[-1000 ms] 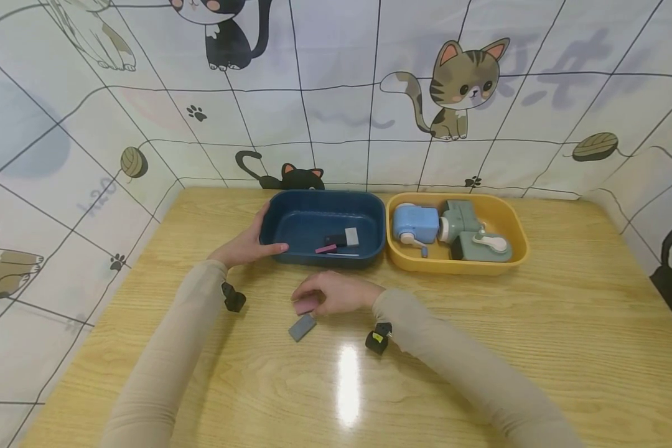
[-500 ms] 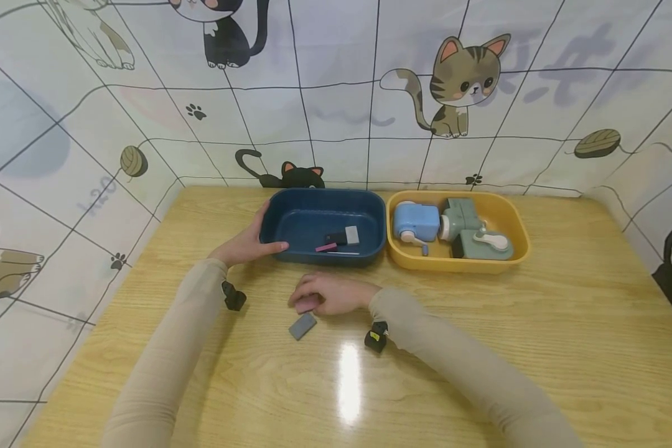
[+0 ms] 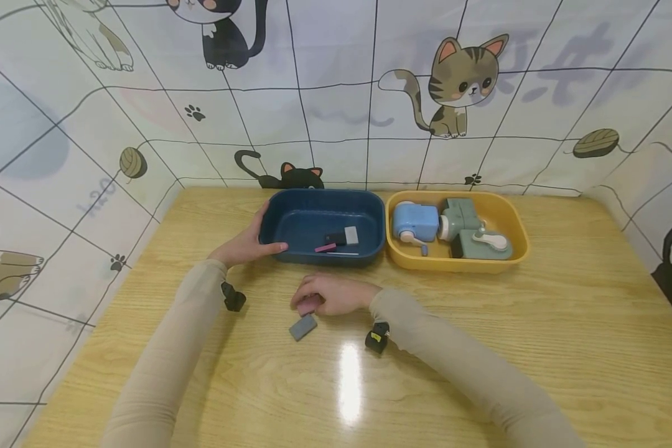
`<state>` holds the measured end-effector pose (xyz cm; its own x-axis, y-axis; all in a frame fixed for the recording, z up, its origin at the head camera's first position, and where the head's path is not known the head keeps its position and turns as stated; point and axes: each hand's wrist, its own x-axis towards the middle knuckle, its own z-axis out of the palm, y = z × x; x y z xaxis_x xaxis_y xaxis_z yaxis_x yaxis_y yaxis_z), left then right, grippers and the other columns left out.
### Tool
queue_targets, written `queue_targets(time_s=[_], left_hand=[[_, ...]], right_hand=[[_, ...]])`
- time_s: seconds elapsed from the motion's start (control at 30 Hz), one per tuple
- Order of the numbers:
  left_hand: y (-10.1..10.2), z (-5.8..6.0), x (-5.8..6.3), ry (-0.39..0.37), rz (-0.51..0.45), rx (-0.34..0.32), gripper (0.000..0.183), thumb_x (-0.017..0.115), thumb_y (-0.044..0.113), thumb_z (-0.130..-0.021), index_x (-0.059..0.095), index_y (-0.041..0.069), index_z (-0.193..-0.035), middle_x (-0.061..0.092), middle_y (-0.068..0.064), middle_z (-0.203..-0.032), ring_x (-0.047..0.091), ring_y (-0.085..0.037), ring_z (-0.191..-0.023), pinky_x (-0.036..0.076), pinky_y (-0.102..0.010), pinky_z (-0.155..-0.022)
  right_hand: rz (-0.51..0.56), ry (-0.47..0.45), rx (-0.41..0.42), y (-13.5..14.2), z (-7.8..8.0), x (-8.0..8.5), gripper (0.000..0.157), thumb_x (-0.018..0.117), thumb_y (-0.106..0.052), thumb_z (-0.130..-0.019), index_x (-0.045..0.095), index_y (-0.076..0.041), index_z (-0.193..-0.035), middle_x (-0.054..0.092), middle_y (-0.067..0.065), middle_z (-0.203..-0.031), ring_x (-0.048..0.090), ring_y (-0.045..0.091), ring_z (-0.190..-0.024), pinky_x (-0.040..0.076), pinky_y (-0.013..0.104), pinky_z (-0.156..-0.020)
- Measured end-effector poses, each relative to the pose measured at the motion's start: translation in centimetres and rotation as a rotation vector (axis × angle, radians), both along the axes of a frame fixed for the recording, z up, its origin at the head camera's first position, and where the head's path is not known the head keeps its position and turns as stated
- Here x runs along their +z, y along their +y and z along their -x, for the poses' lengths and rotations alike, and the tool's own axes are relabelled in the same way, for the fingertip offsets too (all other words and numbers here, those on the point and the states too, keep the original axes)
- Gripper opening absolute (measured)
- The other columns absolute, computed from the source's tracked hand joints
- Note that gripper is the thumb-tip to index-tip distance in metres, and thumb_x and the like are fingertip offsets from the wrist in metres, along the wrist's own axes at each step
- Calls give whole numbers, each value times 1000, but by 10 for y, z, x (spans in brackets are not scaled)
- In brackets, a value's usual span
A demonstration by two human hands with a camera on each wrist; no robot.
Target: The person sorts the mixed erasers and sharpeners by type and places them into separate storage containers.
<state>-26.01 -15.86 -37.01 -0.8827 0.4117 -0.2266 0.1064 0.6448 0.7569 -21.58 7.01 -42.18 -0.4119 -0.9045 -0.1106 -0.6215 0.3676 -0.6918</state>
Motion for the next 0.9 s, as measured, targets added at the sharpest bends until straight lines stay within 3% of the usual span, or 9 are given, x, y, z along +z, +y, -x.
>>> queue_targets(time_s=[0.23,0.33,0.7,0.9], left_hand=[[-15,21,-35,39,15,1,105,68,30,-90,-14,16,-154,-8,-15,-159,5,-38,-144,14,-57,-111],[-18,23,-40,50,23,-2,106,68,34,-90,-15,20,-154,-8,-13,-160,6,-36,-144,14,-56,-111],[-17,20,-37,39,41,4,106,68,34,-90,-15,18,-154,-9,-14,-159,5,-38,-144,14,-58,-111],[-4,5,-10,10,25,1,102,66,25,-91,-12,5,-152,-8,-23,-158,4,-43,-143,12,-59,-111]], right_hand=[[1,20,-10,5,-2,4,42,62,7,-85,65,-11,-124,59,-1,-117,51,11,-108,38,25,-98],[-4,23,-7,7,-2,7,43,62,6,-85,65,-12,-124,59,-1,-118,50,11,-109,37,26,-99],[-24,40,-1,13,-2,20,39,63,3,-88,65,-12,-124,59,-2,-120,49,12,-112,37,26,-100],[-20,63,-18,18,-3,28,34,63,0,-91,66,-10,-123,60,-1,-118,49,14,-107,40,26,-95]])
